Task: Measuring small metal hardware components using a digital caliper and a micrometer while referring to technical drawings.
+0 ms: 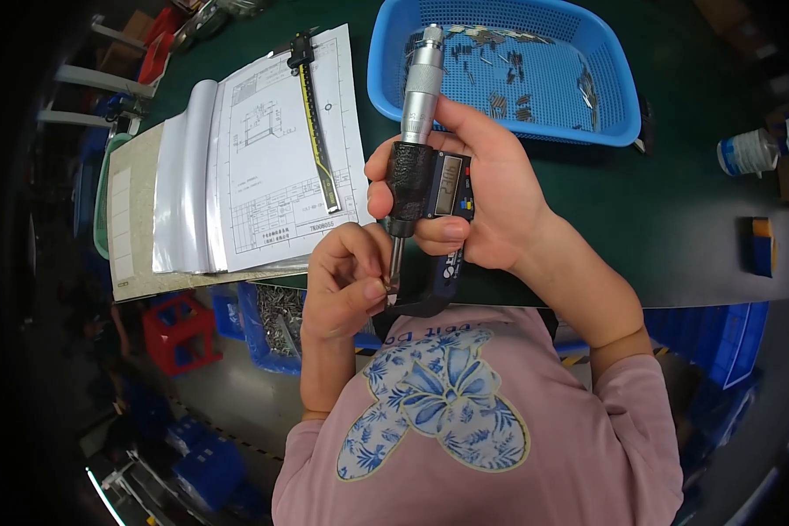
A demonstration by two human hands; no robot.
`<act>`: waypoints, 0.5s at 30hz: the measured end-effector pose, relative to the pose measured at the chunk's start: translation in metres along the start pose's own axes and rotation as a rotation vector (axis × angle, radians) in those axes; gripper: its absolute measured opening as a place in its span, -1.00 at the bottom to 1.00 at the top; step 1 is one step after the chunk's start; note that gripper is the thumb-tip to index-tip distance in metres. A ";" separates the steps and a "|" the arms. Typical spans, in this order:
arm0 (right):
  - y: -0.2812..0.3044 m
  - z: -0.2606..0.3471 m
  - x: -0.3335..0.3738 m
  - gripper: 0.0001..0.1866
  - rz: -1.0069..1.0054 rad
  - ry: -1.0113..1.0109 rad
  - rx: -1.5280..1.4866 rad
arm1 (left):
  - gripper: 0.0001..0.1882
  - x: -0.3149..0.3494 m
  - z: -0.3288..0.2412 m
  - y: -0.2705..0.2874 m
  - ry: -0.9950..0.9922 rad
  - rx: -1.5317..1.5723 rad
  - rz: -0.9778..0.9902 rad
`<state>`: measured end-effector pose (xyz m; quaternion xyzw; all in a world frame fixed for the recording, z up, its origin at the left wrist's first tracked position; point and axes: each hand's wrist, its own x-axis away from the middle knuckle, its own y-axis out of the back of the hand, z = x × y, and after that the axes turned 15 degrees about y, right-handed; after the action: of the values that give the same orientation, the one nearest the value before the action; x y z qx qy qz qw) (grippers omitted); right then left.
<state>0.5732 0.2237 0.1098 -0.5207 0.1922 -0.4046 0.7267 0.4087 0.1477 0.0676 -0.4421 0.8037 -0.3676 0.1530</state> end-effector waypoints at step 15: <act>-0.002 -0.002 -0.005 -0.38 -0.117 -0.043 -0.008 | -0.86 -0.002 0.005 0.005 0.037 0.093 0.007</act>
<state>0.5683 0.2259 0.1103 -0.5427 0.1473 -0.4342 0.7038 0.4094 0.1492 0.0603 -0.4248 0.7900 -0.4122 0.1598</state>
